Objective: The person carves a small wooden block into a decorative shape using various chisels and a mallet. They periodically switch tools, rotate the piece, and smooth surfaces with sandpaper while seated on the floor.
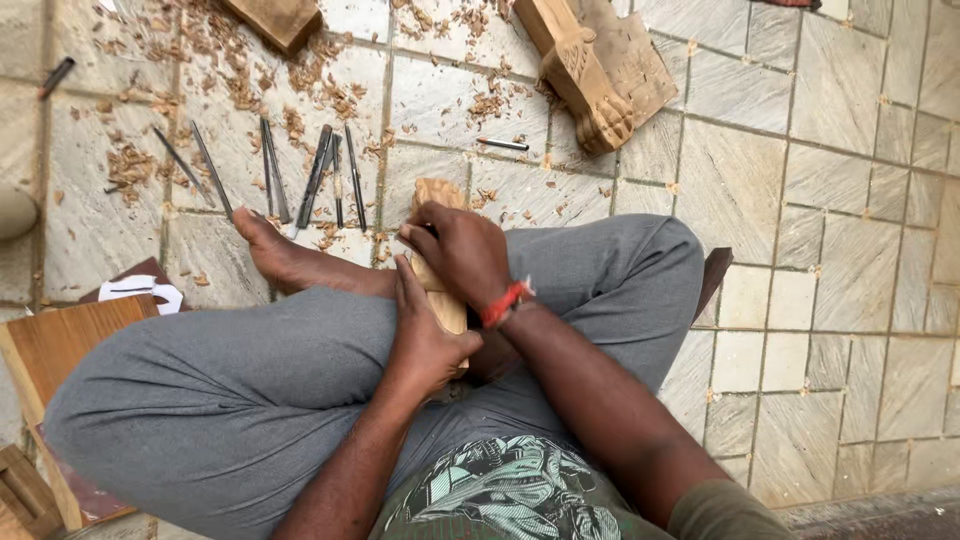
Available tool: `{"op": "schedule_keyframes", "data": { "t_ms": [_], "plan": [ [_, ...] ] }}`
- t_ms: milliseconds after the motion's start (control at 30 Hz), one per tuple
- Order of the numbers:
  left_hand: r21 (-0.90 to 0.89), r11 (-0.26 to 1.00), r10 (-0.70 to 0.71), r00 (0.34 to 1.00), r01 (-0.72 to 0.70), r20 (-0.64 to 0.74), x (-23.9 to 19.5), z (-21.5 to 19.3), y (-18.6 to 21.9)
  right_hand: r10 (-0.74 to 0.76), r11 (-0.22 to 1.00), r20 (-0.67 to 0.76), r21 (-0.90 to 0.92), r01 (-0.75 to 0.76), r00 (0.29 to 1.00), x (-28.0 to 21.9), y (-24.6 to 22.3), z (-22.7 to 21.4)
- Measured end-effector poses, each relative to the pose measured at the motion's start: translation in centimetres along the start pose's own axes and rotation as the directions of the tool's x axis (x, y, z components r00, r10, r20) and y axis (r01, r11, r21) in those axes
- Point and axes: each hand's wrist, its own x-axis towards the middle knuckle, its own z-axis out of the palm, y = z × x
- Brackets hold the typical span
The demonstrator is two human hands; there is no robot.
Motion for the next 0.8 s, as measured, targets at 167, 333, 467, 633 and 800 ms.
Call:
{"op": "schedule_keyframes", "data": {
  "t_ms": [167, 333, 467, 633, 800],
  "plan": [
    [-0.006, 1.0, -0.002, 1.0, 0.002, 0.001, -0.4, -0.4, 0.4, 0.13, 0.969, 0.014, 0.209, -0.13, 0.991, 0.7, 1.6, -2.4],
    [0.024, 0.999, 0.041, 0.999, -0.041, -0.003, 0.1, -0.1, 0.5, 0.091, 0.996, -0.061, 0.026, -0.09, 0.994, -3.7, 0.4, -2.5],
    [0.085, 0.996, 0.038, 0.999, -0.037, -0.005, 0.1, 0.0, 0.5, 0.015, 1.0, -0.087, -0.017, -0.016, 0.996, -2.4, 0.0, -1.2],
    [0.061, 0.997, -0.051, 0.999, 0.05, 0.017, -0.2, -0.4, 1.4, -0.123, 0.991, -0.117, -0.073, 0.115, 0.985, -1.6, -0.3, -1.1],
    [0.02, 0.998, -0.058, 0.998, 0.058, 0.001, -0.1, 0.3, 0.7, -0.069, 0.997, -0.047, -0.032, 0.067, 0.997, -3.7, 1.2, -2.2]
  ]
}}
